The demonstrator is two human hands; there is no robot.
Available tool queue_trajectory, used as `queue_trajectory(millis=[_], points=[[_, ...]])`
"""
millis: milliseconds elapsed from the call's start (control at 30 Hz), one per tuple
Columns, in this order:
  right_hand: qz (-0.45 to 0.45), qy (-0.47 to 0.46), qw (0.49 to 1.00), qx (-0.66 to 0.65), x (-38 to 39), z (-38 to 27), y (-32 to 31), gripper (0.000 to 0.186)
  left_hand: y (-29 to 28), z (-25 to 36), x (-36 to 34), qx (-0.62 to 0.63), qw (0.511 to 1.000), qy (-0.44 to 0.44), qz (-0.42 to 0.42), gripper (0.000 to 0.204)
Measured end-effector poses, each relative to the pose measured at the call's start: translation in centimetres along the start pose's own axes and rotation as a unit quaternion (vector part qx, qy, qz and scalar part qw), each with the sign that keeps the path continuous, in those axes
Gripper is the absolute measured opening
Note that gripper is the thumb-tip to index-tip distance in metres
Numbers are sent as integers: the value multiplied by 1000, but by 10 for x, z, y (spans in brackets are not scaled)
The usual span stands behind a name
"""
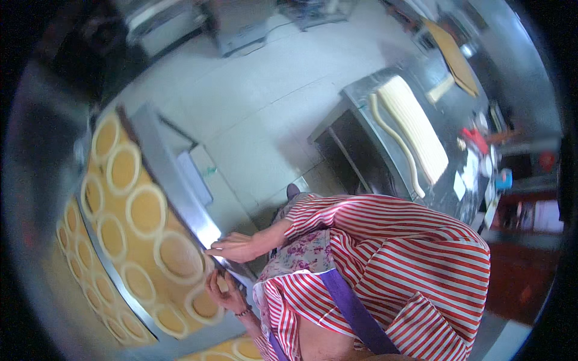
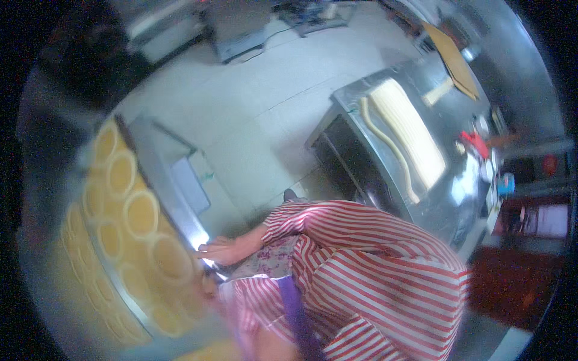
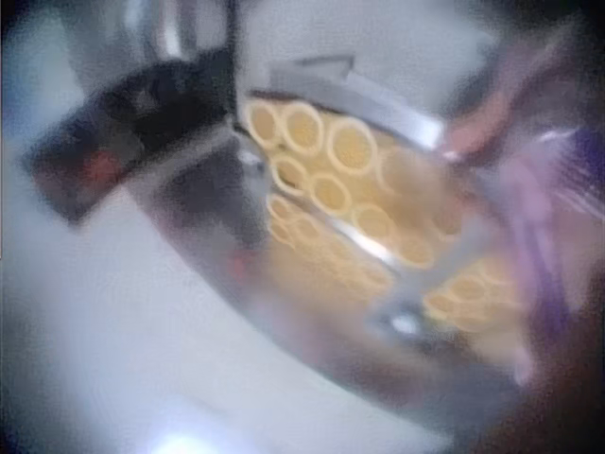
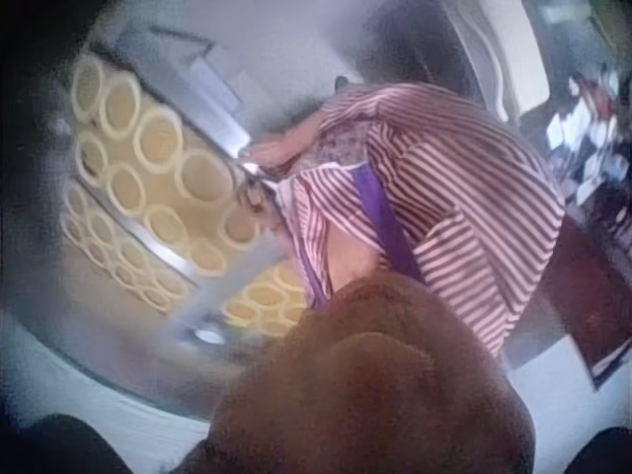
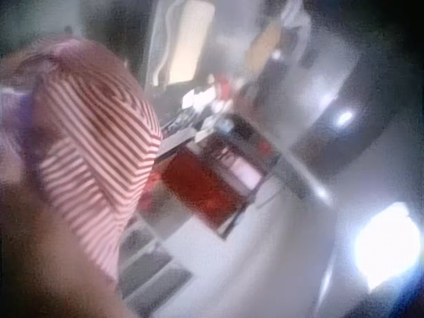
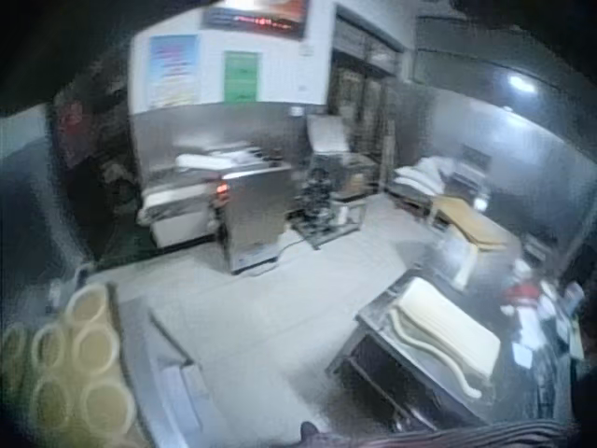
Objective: The person shapes long dough ropes into circular rings and places them onto a wooden board with circular indentations. They repeatedly pick up dough ropes from a metal table, form them into rings, and arrange them on the board.
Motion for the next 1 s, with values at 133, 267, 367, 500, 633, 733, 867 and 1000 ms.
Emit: queue_trajectory(millis=[133, 267, 367, 500, 633, 733, 867, 1000], points=[[18, 74, 996, 37, 58, 71, -130, 40, 89, 75, -59, -31, 995, 90, -32, 26], [109, 176, 977, 47, 122, 114, -261, 23, 211, 141, -116, 54, 982, 85, -160, 31], [197, 273, 940, 51, 171, 127, -334, 22, 291, 197, -140, 31, 944, 215, -247, 31], [322, 359, 875, 43, 226, 141, -393, 31, 364, 251, -170, 11, 906, 297, -303, 31], [353, 426, 831, 55, 260, 172, -423, 45, 423, 273, -214, 37, 888, 271, -370, 29], [387, 461, 797, 49, 262, 204, -448, 38, 462, 279, -261, 15, 878, 287, -383, 29], [450, 448, 768, 83, 229, 238, -492, 28, 509, 296, -345, 29, 857, 285, -428, 32], [504, 517, 690, 57, 236, 235, -507, 24, 563, 330, -403, -120, 841, 279, -447, 36]])
Point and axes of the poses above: each hand's wrist, its own x-axis away from the middle knuckle, its own y-axis out of the palm, z = x × y, the point moved 5 cm from there along -x, towards the middle knuckle, and after that the axes turned 10 degrees about -y, right-handed, at the moved point
